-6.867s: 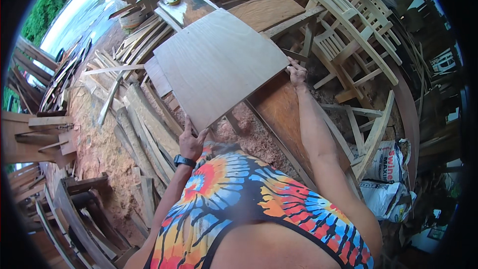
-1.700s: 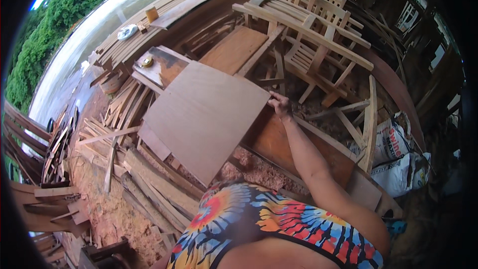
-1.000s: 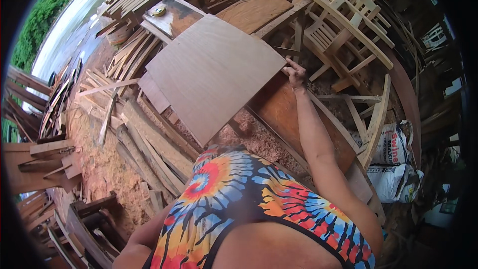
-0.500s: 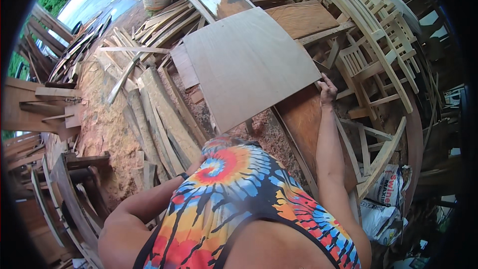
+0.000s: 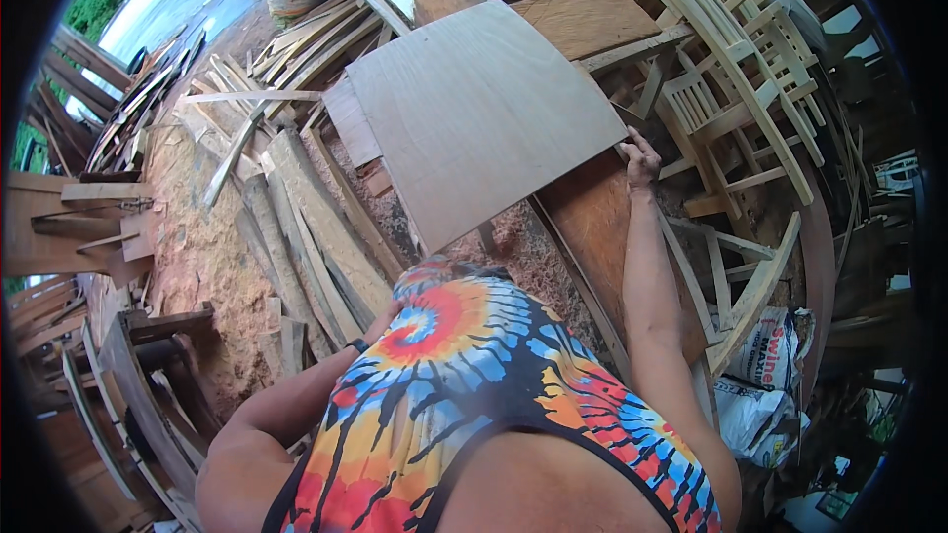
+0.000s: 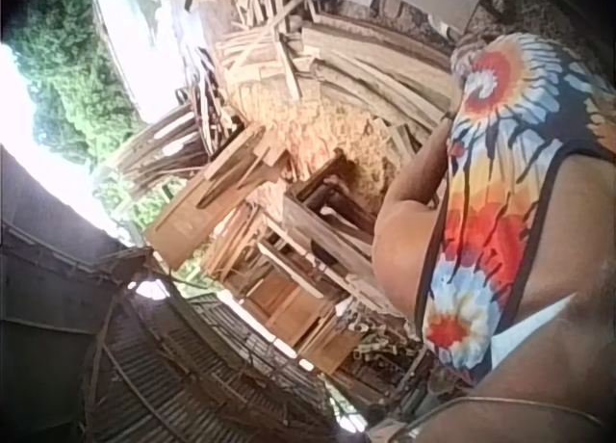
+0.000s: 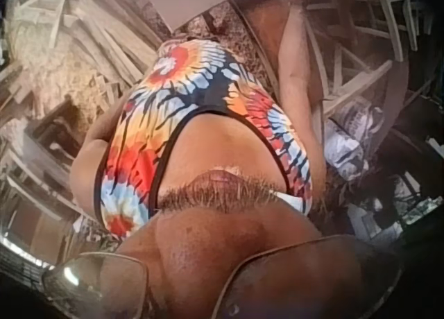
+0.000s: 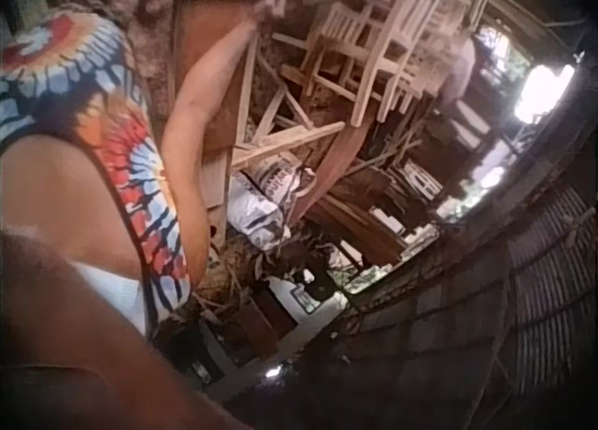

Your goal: The person picks up, turns over, and moves several wood boards and sheets of plywood within a carpentry workshop.

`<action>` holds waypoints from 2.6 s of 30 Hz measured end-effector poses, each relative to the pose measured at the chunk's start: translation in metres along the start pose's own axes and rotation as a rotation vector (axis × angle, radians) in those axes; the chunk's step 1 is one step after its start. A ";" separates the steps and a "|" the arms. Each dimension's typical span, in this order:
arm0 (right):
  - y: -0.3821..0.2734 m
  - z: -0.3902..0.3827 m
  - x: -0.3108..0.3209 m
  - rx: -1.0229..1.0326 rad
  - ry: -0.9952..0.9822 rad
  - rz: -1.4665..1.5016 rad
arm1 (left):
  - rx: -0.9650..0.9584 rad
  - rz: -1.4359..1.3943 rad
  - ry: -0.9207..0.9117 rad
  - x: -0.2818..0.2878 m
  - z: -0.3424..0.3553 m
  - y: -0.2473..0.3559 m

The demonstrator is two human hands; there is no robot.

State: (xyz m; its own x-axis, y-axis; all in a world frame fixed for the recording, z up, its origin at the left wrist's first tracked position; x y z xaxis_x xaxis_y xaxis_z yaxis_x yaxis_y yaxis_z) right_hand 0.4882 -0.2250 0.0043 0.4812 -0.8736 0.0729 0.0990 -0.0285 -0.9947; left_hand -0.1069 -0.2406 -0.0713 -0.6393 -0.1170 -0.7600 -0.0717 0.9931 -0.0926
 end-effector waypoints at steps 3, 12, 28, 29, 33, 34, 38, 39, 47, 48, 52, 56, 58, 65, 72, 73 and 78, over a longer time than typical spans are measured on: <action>-0.005 0.007 0.012 0.147 0.025 -0.222 | -0.191 0.281 0.193 0.015 0.005 0.015; -0.014 0.001 0.012 0.112 0.094 -0.198 | -0.167 0.737 0.444 0.037 0.003 0.029; 0.014 0.010 0.022 0.015 0.065 -0.101 | -0.134 1.031 0.587 0.061 -0.017 0.030; 0.005 0.004 0.012 0.024 0.061 -0.118 | -0.142 1.036 0.601 0.064 -0.020 0.030; -0.014 -0.002 0.010 0.089 0.080 -0.225 | -0.144 1.096 0.622 0.068 -0.024 0.032; -0.016 -0.004 0.009 0.094 0.081 -0.221 | -0.142 1.110 0.629 0.069 -0.025 0.032; 0.000 0.004 0.015 0.045 0.068 -0.097 | -0.139 1.212 0.640 0.065 -0.021 0.041; 0.007 0.002 0.017 0.023 0.066 -0.091 | -0.138 1.247 0.646 0.064 -0.021 0.043; 0.013 0.011 0.018 0.118 0.082 -0.170 | -0.408 1.519 0.793 -0.017 -0.019 0.130; 0.009 0.012 0.012 0.098 0.064 -0.174 | -0.550 1.374 0.760 -0.030 -0.017 0.145; -0.001 0.000 0.005 0.048 0.056 -0.061 | -0.584 0.812 0.502 -0.092 0.014 0.159; -0.009 0.000 0.015 0.065 0.109 -0.217 | -0.498 0.532 0.312 -0.101 0.075 0.170; -0.020 -0.007 0.012 0.101 0.140 -0.323 | -0.520 0.437 0.235 -0.108 0.084 0.167; -0.011 -0.008 0.025 0.050 0.157 -0.294 | -0.451 0.603 0.248 -0.109 0.082 0.162; -0.061 -0.066 0.015 0.294 0.436 -0.347 | -0.286 0.560 0.033 -0.045 0.066 0.184; -0.064 -0.090 0.007 0.225 0.394 -0.291 | -0.394 0.573 0.238 -0.060 0.041 0.176; -0.038 -0.228 -0.066 -0.374 -0.235 0.243 | -0.633 0.485 0.502 -0.055 -0.014 0.215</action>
State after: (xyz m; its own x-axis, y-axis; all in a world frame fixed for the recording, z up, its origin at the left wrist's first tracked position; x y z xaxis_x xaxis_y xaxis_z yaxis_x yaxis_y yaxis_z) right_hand 0.2540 -0.2766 0.0207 0.6391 -0.7447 -0.1924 -0.3387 -0.0479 -0.9397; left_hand -0.0973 -0.0204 -0.0403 -0.9532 0.1787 -0.2439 -0.0197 0.7682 0.6399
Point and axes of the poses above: each hand's wrist, its own z-axis towards the middle knuckle, its own x-axis out of the back of the hand, y = z × x, the point moved 9 cm from there along z, towards the middle knuckle, and after that the axes turned 3 degrees about y, right-handed, at the moved point
